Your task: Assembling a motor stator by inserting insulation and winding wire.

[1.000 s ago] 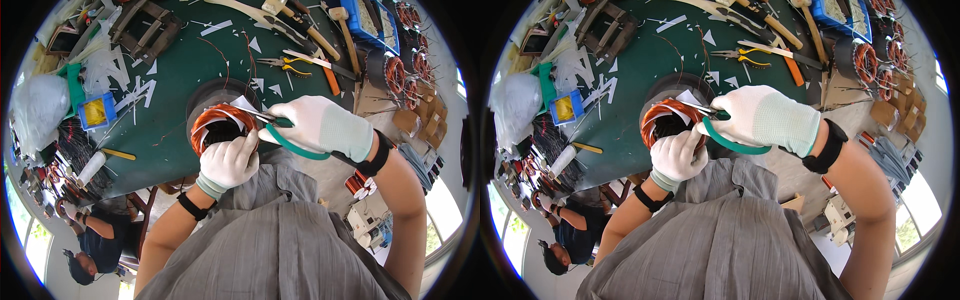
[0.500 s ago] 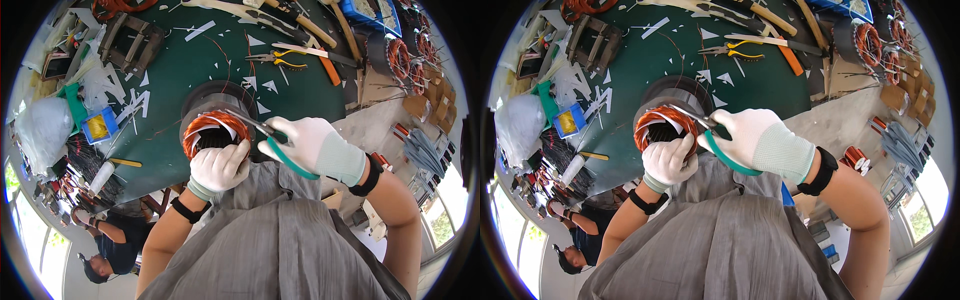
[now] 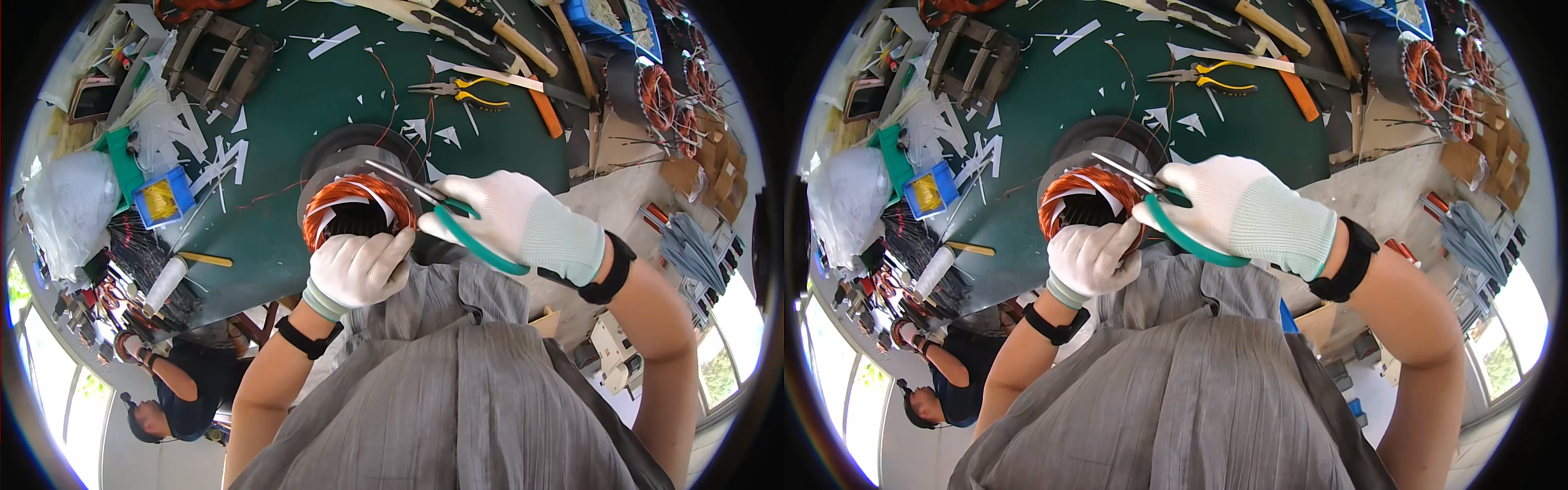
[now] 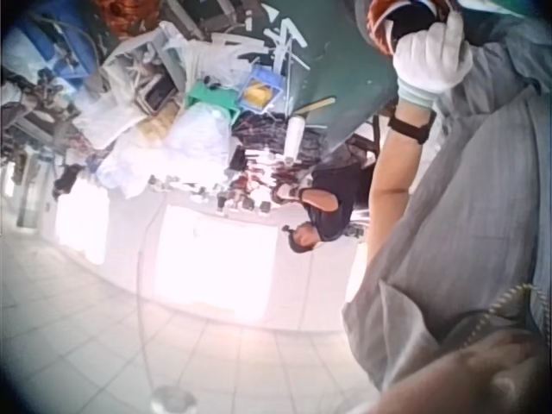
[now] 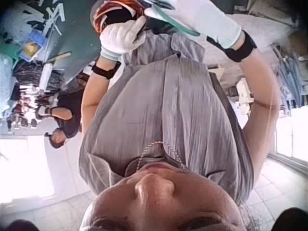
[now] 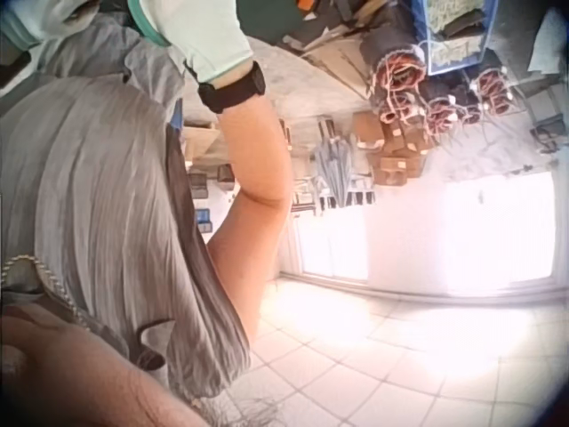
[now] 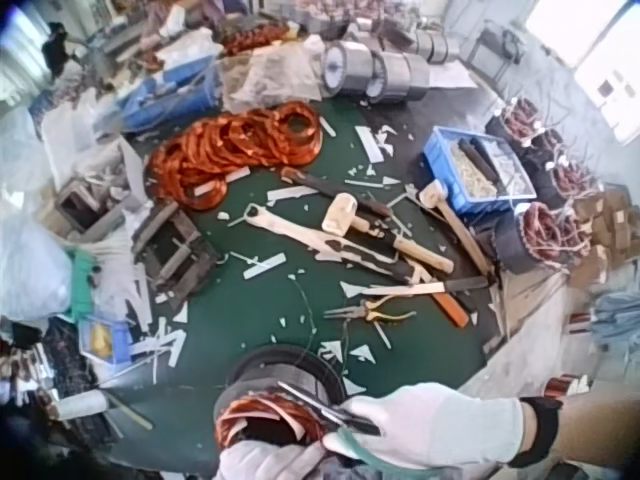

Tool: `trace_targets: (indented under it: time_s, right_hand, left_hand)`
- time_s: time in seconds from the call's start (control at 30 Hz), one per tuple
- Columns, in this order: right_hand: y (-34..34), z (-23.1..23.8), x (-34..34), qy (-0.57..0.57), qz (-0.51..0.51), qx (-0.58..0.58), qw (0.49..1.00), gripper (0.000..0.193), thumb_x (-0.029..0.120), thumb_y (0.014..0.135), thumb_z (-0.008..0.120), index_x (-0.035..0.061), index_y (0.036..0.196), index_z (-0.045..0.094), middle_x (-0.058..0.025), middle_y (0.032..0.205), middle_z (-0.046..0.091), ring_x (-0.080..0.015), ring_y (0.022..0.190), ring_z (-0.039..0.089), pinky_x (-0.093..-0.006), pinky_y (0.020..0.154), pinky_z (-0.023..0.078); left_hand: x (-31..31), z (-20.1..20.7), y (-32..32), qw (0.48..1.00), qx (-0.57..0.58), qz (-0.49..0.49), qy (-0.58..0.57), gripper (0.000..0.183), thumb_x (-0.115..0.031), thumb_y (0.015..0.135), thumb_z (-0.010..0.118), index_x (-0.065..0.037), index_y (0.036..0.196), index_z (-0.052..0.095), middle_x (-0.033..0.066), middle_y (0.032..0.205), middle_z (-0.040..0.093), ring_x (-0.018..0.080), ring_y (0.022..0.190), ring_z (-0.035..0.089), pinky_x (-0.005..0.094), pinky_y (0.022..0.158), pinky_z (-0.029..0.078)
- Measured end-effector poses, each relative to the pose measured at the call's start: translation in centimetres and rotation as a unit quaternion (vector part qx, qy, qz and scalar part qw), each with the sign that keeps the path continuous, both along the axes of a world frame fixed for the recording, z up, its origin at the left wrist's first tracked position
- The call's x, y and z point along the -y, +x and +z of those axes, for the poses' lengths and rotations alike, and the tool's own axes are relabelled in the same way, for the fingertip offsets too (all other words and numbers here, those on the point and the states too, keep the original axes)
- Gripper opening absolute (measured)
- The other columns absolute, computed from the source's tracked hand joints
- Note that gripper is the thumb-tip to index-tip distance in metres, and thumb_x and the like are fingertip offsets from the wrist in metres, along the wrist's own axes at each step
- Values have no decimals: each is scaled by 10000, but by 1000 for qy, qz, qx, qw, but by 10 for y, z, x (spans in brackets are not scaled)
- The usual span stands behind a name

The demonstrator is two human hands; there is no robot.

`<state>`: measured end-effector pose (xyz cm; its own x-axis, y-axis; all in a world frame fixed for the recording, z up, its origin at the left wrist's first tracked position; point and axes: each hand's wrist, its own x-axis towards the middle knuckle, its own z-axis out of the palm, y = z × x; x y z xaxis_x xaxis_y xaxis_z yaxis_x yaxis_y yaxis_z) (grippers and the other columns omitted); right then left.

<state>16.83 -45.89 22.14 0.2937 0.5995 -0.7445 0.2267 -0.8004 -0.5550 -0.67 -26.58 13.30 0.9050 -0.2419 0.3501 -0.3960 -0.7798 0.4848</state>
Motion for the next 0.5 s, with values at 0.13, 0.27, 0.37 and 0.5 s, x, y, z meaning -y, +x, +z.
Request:
trace_targets:
  time_s: [0.13,0.27,0.37,0.5]
  right_hand:
    - [-26,7,14,-49,-68,-22,996,510,562,1028,550,92,1180,679,-197,918,744,-388,864,734,-445,767,580]
    - [-27,5,13,-35,-62,-29,997,479,534,1019,584,85,1150,689,-188,879,733,-374,839,734,-432,748,578]
    - [-19,6,10,-17,-52,-25,998,490,534,1011,597,65,1106,701,-191,860,725,-374,830,730,-430,741,573]
    - [-2,3,1,-21,-36,-73,996,517,532,1009,600,29,1057,712,-203,850,717,-376,824,722,-423,741,563]
  left_hand:
    - [1,2,0,1000,-15,-9,-2,438,-149,660,774,-143,1099,780,-59,847,603,106,603,549,266,581,473]
    - [0,1,-2,1000,-17,-9,3,437,-155,669,776,-144,1106,780,-60,862,604,107,603,547,262,587,471]
    - [0,1,-2,1000,-20,-15,11,441,-160,663,779,-143,1104,779,-61,861,604,106,602,546,262,586,471]
    - [1,3,0,999,-30,-17,11,436,-161,657,782,-143,1092,780,-59,855,607,103,606,550,263,586,474]
